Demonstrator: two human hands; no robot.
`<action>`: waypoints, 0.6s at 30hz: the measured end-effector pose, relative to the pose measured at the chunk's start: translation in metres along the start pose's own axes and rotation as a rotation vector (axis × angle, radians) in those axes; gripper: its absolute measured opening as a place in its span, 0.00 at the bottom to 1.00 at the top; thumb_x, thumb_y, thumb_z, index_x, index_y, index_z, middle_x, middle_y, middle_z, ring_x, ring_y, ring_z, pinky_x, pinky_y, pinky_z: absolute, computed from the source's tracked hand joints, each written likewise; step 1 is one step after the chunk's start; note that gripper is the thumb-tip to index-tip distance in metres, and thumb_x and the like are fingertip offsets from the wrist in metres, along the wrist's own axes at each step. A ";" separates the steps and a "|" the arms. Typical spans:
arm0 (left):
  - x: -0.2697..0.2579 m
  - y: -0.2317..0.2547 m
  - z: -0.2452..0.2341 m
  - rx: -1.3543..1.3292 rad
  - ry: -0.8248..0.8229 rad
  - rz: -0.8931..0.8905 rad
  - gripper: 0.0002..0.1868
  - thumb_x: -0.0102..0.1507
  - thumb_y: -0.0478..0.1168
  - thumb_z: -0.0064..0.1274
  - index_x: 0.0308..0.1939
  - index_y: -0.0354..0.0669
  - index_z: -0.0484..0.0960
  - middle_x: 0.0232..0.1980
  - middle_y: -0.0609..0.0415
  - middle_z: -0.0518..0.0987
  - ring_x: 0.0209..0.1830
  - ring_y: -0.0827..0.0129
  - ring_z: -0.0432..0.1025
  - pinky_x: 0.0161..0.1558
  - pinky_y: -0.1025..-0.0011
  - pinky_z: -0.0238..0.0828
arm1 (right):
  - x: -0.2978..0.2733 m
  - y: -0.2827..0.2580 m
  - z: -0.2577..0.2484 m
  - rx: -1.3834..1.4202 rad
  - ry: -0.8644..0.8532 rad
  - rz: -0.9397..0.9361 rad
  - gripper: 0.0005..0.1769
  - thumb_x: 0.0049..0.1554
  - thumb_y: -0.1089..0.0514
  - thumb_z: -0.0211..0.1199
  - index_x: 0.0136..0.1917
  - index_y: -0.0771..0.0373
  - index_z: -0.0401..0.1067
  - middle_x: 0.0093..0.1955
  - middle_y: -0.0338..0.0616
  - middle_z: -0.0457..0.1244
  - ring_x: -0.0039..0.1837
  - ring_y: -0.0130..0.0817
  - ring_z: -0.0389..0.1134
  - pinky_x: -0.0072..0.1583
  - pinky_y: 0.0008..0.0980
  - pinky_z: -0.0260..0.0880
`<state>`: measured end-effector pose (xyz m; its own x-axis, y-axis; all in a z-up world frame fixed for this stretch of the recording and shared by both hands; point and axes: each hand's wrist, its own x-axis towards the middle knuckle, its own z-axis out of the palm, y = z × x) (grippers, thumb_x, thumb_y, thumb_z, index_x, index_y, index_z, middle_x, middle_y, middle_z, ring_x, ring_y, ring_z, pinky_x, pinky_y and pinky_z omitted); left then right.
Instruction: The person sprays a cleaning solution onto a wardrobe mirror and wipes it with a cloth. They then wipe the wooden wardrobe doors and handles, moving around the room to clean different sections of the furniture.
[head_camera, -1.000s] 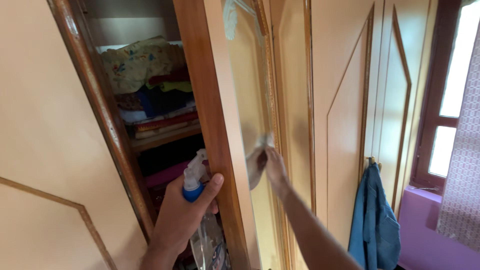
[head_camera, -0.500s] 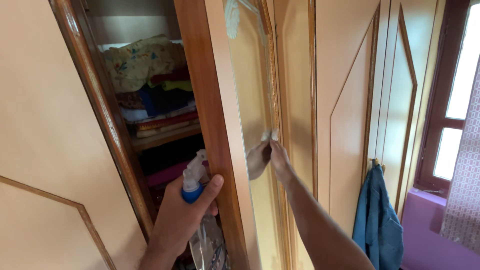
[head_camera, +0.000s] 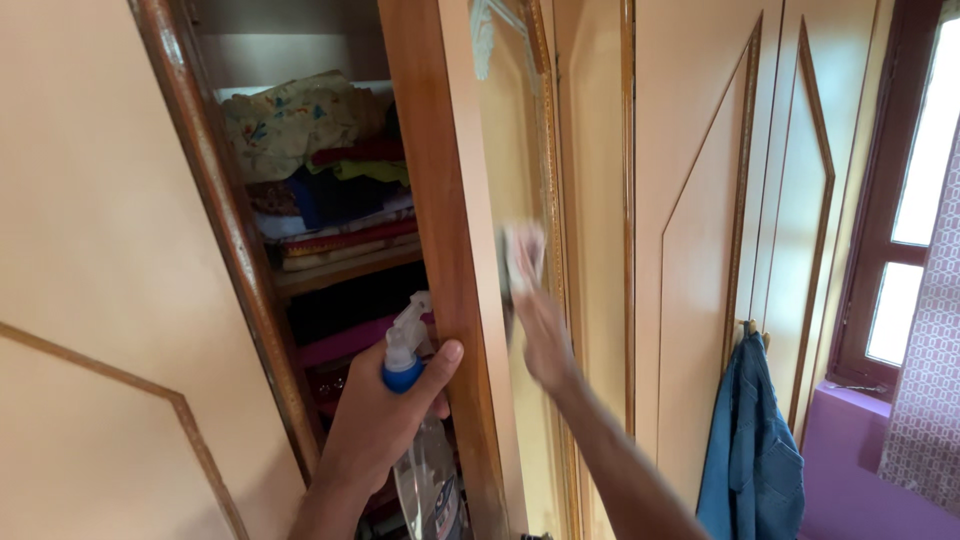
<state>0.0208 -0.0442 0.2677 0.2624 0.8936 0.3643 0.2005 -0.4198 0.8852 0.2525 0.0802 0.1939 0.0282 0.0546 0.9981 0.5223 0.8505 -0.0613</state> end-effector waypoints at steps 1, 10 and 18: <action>0.000 -0.001 -0.001 -0.014 -0.009 0.022 0.26 0.60 0.58 0.58 0.43 0.36 0.84 0.24 0.55 0.75 0.23 0.72 0.73 0.27 0.71 0.72 | -0.024 0.002 -0.001 0.071 -0.045 0.201 0.32 0.74 0.51 0.34 0.77 0.82 0.54 0.78 0.68 0.52 0.79 0.60 0.50 0.76 0.48 0.48; -0.003 0.000 0.004 -0.130 -0.050 0.161 0.24 0.62 0.54 0.57 0.49 0.37 0.84 0.27 0.58 0.77 0.22 0.75 0.72 0.27 0.72 0.73 | 0.043 0.055 0.002 0.430 0.032 0.700 0.28 0.73 0.44 0.38 0.64 0.69 0.68 0.54 0.53 0.66 0.56 0.41 0.67 0.60 0.45 0.68; -0.008 -0.001 0.002 -0.093 -0.071 0.245 0.23 0.63 0.55 0.58 0.43 0.36 0.82 0.23 0.61 0.75 0.20 0.75 0.74 0.26 0.73 0.76 | 0.159 -0.084 -0.032 0.172 0.179 0.373 0.25 0.74 0.47 0.37 0.74 0.62 0.62 0.68 0.49 0.61 0.69 0.39 0.61 0.71 0.47 0.61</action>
<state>0.0200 -0.0511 0.2633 0.3587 0.7520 0.5530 0.0361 -0.6031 0.7968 0.2404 0.0011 0.3582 0.3425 0.2960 0.8917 0.2999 0.8650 -0.4023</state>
